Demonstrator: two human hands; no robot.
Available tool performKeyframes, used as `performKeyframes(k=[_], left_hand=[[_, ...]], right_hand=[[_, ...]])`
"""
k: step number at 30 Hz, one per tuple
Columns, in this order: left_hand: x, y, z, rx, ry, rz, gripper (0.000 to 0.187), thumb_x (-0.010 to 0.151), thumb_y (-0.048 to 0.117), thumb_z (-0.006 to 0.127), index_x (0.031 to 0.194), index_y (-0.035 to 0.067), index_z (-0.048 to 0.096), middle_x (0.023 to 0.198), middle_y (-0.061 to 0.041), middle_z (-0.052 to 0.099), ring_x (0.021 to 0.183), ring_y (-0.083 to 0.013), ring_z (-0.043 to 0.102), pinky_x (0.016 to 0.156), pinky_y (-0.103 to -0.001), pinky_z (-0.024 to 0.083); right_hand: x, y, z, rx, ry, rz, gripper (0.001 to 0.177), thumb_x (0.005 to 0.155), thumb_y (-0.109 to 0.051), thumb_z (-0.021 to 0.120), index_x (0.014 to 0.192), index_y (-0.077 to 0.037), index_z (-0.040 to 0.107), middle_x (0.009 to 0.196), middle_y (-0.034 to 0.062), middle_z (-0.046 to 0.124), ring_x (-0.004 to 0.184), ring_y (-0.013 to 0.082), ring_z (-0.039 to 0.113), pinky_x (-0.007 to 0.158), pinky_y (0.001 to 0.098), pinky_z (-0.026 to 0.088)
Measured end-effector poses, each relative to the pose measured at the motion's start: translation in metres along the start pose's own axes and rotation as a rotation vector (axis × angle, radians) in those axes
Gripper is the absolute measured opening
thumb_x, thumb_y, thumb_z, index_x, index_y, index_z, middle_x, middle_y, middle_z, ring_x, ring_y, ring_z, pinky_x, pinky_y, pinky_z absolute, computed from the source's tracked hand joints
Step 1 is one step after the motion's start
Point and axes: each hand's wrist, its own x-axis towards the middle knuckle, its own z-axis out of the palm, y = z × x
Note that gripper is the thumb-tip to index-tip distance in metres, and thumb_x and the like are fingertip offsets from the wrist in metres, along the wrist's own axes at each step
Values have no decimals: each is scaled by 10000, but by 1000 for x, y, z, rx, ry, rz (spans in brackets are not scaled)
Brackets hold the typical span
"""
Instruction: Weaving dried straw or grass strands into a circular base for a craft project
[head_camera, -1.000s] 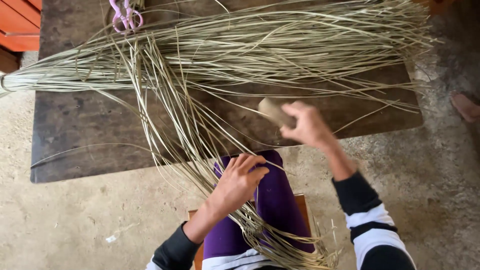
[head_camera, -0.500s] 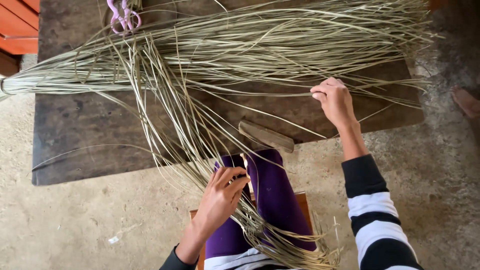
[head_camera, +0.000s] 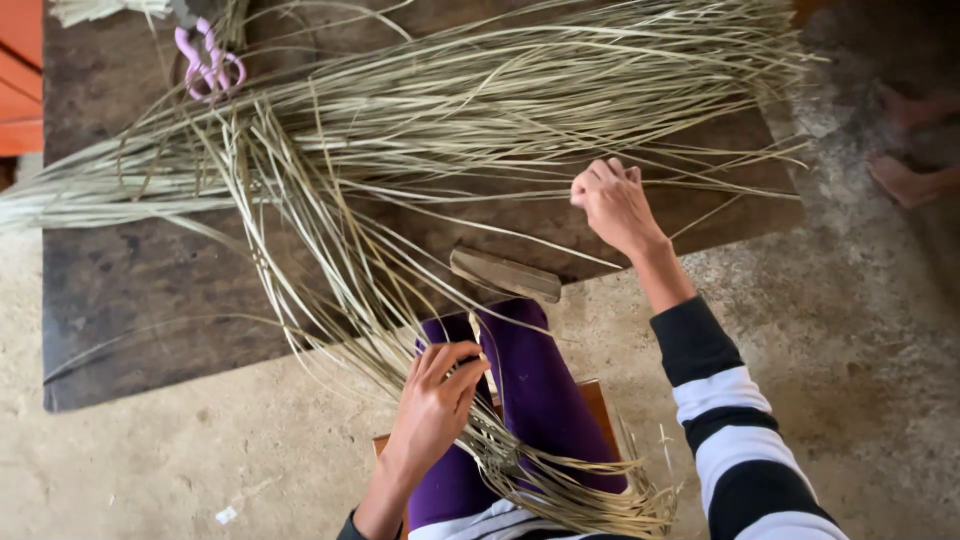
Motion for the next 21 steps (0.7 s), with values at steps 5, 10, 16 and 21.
performKeyframes(k=[5,10,16,21], left_hand=[[-8,2,3,32,-30,-33,158,816,34,602,964,79,638,1050,-70,582,939,-220,550,784,-363,476],[-12,4,3,41,-27,-49,167,795,19,617,947,79,647,1053,-70,588,960,-222,557,793,-378,485],[-21,-4,5,69,-12,-80,183,784,24,627,954,85,654,1063,-68,602,971,-198,571,857,-365,490],[-20,-2,3,71,-14,-70,156,813,43,602,963,67,634,1071,-82,588,943,-221,567,798,-377,487]], right_hand=[[-10,-8,-19,95,-96,88,99,872,-194,617,930,-116,595,892,24,646,873,226,521,776,392,316],[-19,-16,-30,174,3,52,78,873,-147,627,818,-94,633,860,11,679,826,194,608,769,360,341],[-32,33,-13,212,202,147,93,867,14,581,888,-32,660,926,136,653,721,179,612,590,250,539],[-28,60,-23,242,291,247,106,850,19,641,916,-45,693,902,112,621,766,259,591,661,393,466]])
